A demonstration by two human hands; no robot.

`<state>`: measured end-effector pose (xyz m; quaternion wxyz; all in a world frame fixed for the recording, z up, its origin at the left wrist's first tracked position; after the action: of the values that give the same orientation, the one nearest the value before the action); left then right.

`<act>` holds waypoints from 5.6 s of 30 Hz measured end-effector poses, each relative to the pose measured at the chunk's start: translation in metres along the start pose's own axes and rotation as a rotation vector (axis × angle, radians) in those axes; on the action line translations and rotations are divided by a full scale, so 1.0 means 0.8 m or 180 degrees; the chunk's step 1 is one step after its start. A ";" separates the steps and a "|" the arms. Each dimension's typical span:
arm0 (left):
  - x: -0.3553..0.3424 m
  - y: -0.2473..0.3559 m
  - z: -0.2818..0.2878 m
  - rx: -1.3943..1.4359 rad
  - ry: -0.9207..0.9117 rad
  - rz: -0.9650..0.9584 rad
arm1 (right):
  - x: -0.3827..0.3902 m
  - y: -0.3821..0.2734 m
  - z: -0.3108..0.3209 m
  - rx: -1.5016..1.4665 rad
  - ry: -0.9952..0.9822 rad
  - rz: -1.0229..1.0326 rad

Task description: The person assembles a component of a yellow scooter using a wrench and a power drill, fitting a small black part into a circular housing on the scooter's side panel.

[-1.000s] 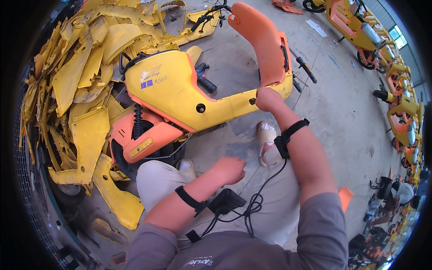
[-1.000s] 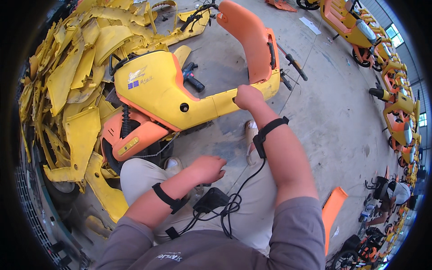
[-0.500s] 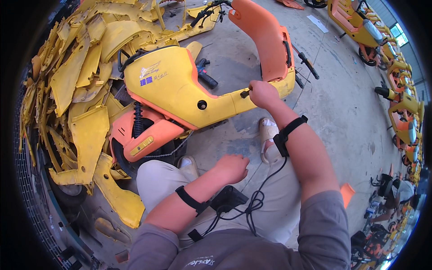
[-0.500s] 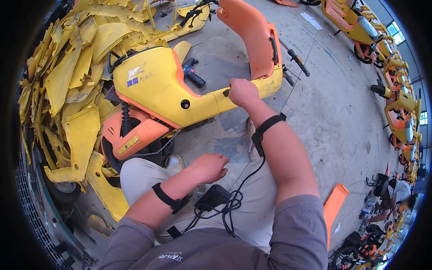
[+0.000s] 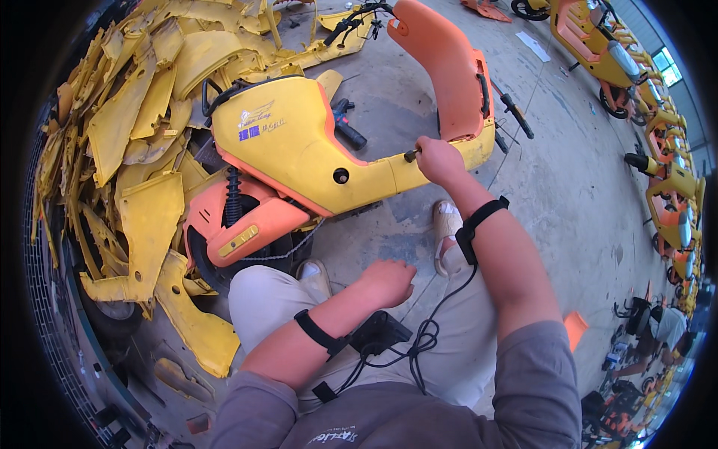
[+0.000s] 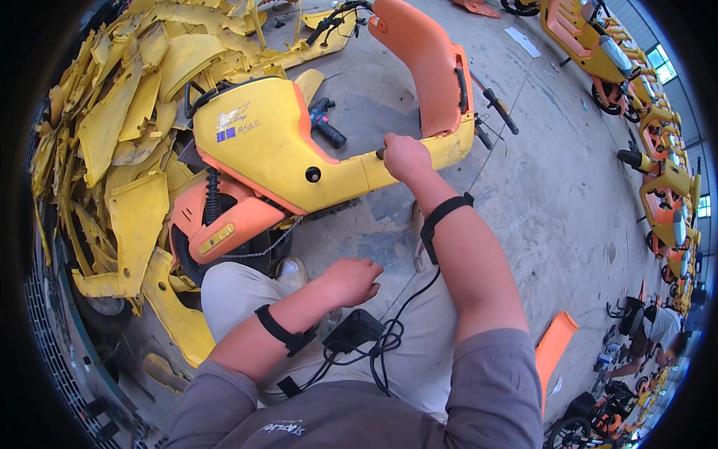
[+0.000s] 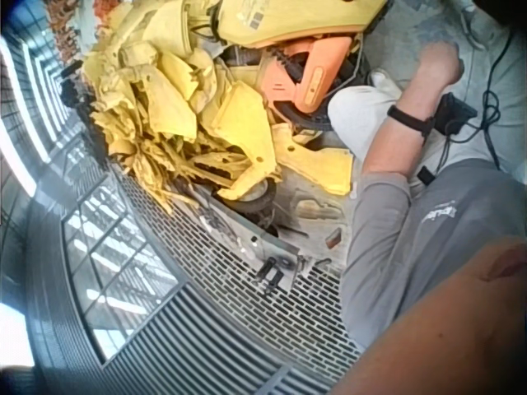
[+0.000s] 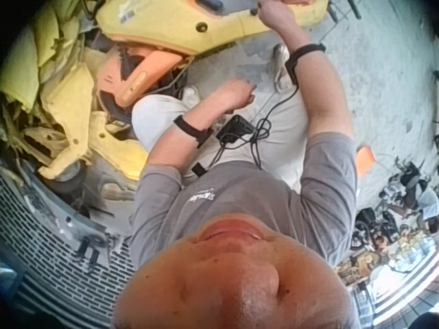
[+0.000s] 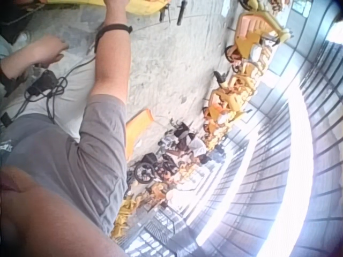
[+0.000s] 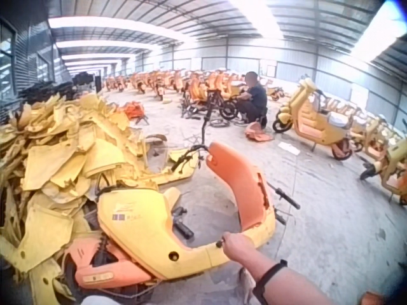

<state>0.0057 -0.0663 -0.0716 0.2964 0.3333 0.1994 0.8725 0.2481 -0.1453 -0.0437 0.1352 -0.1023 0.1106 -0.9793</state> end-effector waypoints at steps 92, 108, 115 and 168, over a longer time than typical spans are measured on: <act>0.025 -0.009 0.010 0.0133 0.0353 -0.0106 | -0.058 -0.055 -0.153 -0.2819 -0.1252 -0.1605; 0.014 0.001 0.001 -0.0059 0.0046 -0.0065 | -0.023 -0.067 -0.158 -0.1648 -0.1773 -0.0926; 0.015 -0.005 -0.003 -0.0068 0.0069 -0.0029 | -0.049 -0.069 -0.132 -0.1149 -0.0975 -0.0654; 0.018 -0.016 -0.003 0.0214 0.0266 0.0033 | -0.044 -0.122 -0.112 0.0683 -0.0882 0.0622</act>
<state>0.0007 -0.0476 -0.0736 0.2719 0.3073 0.2390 0.8801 0.2368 -0.0262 -0.1117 0.2537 -0.2099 -0.0047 -0.9442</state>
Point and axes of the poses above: each hand's wrist, its own x-axis away from the middle knuckle, its own z-axis out of the back of the hand, y = z × x, the point moved 8 cm from there along -x, towards the middle knuckle, and after that the axes turned 6 degrees about -y, right-handed, at the moved point
